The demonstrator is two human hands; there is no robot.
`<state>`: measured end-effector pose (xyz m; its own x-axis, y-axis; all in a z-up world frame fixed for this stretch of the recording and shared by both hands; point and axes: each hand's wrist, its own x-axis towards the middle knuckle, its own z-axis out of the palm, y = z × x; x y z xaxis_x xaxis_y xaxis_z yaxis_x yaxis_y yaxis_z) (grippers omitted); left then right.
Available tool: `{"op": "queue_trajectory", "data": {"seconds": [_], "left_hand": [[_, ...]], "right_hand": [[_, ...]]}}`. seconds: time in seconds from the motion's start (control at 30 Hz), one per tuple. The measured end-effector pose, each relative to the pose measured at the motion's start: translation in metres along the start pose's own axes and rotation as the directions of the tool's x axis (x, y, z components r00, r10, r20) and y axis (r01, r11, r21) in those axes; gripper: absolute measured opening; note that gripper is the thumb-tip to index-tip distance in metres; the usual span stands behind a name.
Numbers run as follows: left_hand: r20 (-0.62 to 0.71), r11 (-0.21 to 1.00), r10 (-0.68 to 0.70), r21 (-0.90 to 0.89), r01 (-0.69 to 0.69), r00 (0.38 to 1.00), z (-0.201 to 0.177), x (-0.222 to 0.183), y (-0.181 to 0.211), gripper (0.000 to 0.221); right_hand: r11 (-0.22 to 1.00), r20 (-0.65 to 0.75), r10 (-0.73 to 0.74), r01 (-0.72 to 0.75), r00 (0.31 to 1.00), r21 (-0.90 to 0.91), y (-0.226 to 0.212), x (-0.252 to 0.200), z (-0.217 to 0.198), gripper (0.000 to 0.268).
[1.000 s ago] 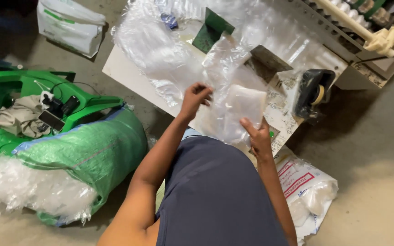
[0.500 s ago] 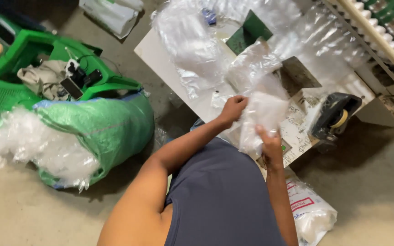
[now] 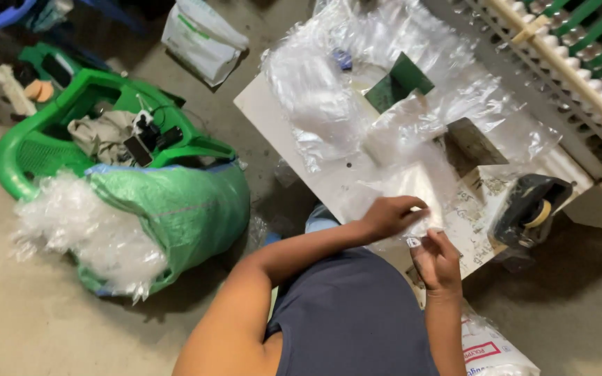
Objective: Folding and stacking plastic bags as they are produced by a packaging machine
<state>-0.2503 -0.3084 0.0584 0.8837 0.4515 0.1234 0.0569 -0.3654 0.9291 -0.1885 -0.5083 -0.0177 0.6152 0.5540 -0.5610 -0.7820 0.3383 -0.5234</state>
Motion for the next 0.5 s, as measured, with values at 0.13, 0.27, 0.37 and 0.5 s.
{"op": "queue_trajectory", "data": {"seconds": [0.13,0.27,0.37,0.5], "left_hand": [[0.348,0.996,0.001,-0.086,0.032,0.937,0.032,-0.017,0.038,0.026],[0.481,0.984,0.108,-0.176,-0.024,0.87,0.052,-0.021,0.02,0.024],[0.21,1.0,-0.026,0.007,0.025,0.977,0.024,0.006,-0.038,0.031],[-0.144,0.887,-0.368,0.242,0.393,0.919,-0.009,0.02,-0.104,0.088]], "right_hand": [[1.0,-0.019,0.02,-0.02,1.0,-0.016,0.027,-0.04,-0.071,0.033],[0.996,-0.034,-0.095,0.095,0.995,-0.001,0.026,-0.003,-0.097,0.033],[0.942,-0.122,-0.204,0.161,0.971,-0.293,0.015,-0.011,-0.067,0.026],[0.25,-0.168,-0.741,0.034,0.649,-0.968,-0.002,-0.017,-0.016,0.028]]}}
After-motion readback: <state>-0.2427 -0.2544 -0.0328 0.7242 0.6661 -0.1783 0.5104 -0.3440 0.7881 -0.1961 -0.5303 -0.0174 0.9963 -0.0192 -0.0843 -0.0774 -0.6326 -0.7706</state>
